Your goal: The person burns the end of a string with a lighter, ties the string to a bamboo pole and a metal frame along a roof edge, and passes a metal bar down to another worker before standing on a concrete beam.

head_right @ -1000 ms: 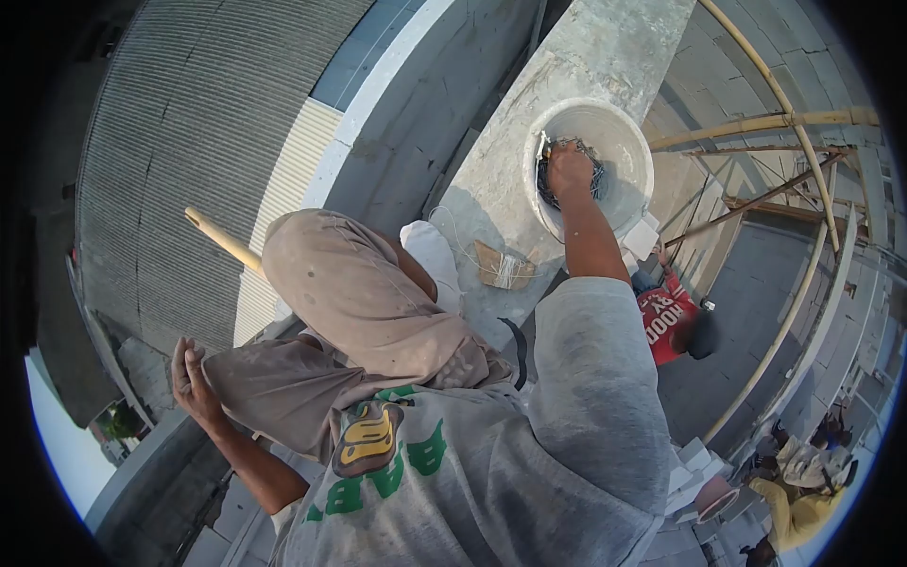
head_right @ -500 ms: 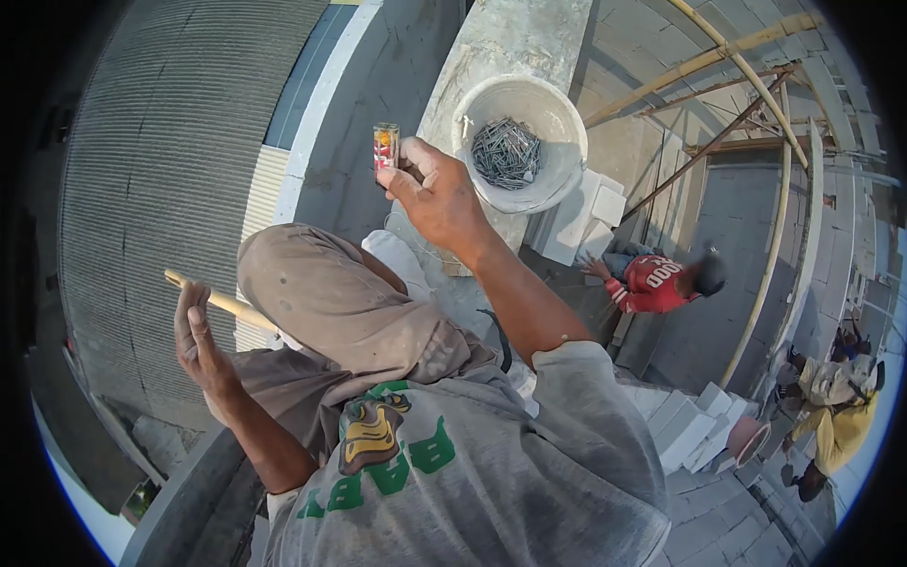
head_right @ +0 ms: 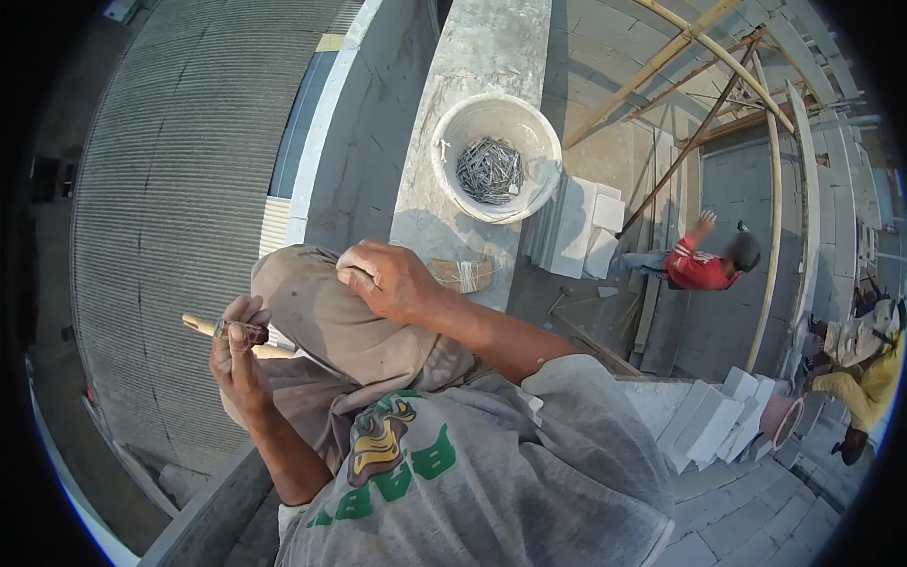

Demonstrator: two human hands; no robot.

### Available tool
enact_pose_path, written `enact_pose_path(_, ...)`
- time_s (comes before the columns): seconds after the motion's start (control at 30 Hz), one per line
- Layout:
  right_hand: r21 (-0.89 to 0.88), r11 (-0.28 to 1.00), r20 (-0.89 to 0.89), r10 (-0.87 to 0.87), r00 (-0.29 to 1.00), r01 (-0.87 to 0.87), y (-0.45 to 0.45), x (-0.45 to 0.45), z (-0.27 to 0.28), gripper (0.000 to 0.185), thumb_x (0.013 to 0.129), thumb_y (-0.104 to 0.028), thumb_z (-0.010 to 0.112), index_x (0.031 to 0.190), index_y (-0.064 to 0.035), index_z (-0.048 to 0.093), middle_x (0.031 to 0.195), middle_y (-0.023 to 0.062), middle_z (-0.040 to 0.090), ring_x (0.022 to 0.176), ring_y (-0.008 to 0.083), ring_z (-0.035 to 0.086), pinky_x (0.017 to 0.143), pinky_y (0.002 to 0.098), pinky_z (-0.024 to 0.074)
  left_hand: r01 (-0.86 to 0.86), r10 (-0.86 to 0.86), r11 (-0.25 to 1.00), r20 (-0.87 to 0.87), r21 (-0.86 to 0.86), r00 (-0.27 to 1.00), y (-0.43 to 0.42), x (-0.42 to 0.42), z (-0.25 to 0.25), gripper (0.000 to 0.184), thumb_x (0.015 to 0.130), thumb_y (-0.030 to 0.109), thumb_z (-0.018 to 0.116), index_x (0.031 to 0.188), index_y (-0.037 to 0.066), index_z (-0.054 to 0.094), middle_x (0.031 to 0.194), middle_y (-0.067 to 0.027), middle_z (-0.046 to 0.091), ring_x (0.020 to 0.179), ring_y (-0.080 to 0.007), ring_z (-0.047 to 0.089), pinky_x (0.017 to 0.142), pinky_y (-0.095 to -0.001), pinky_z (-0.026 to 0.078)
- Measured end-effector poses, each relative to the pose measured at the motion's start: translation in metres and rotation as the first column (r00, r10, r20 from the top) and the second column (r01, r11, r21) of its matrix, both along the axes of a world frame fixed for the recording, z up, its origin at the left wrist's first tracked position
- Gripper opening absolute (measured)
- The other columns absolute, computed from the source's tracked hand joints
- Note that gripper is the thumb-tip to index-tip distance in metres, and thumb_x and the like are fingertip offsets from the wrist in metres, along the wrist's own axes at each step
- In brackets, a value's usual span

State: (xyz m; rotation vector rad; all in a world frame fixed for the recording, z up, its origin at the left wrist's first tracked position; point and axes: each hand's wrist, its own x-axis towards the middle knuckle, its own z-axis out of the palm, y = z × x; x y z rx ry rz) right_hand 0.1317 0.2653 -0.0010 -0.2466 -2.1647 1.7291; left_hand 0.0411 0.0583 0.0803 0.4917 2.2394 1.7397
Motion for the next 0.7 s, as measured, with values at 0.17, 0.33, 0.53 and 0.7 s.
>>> enact_pose_path(0.17,-0.527,0.637,0.689,-0.068,0.722,0.563,0.053,0.071,-0.120,0.054,0.083,-0.044,0.063,0.113,0.0004,0.055,0.105,0.0188,0.062,0.083,0.0289,0.063,0.068,0.0344,0.0520,-0.242,0.237,0.967,0.066,0.077,0.969,-0.037,-0.004,-0.012,0.049,0.095,0.034,0.050,0.120,-0.009,0.050,0.094,-0.0128,0.061,0.079,-0.0136,0.056,0.075,-0.0270,0.046)
enact_pose_path(0.33,-0.692,0.127,0.644,-0.336,0.687,0.711,0.071,0.088,-0.149,0.070,0.081,-0.047,0.066,0.128,-0.0011,0.042,0.120,0.0207,0.052,0.100,0.0288,0.058,0.074,0.0376,0.0537,-0.368,0.363,0.929,0.088,0.047,0.928,-0.044,0.005,-0.018,0.048,0.094,0.034,0.050,0.115,-0.009,0.053,0.090,-0.0132,0.061,0.075,-0.0135,0.055,0.071,-0.0257,0.043)
enact_pose_path(0.53,-0.700,-0.067,0.619,-0.555,0.556,0.711,0.123,0.053,-0.209,0.047,0.083,-0.027,0.061,0.122,-0.0041,0.047,0.116,0.0140,0.056,0.106,0.0327,0.057,0.086,0.0495,0.0499,-0.316,0.318,0.947,-0.021,0.051,0.948,-0.039,0.003,-0.015,0.046,0.093,0.033,0.053,0.114,-0.008,0.055,0.089,-0.0129,0.063,0.077,-0.0134,0.057,0.072,-0.0253,0.044)
enact_pose_path(0.7,-0.709,-0.133,0.632,-0.553,0.542,0.692,0.126,0.052,-0.222,0.037,0.077,-0.005,0.057,0.113,-0.0016,0.051,0.109,0.0153,0.057,0.099,0.0333,0.059,0.085,0.0502,0.0510,-0.335,0.337,0.941,-0.044,0.050,0.940,-0.037,0.006,-0.010,0.044,0.092,0.032,0.055,0.113,-0.006,0.056,0.088,-0.0112,0.064,0.076,-0.0124,0.057,0.071,-0.0242,0.044)
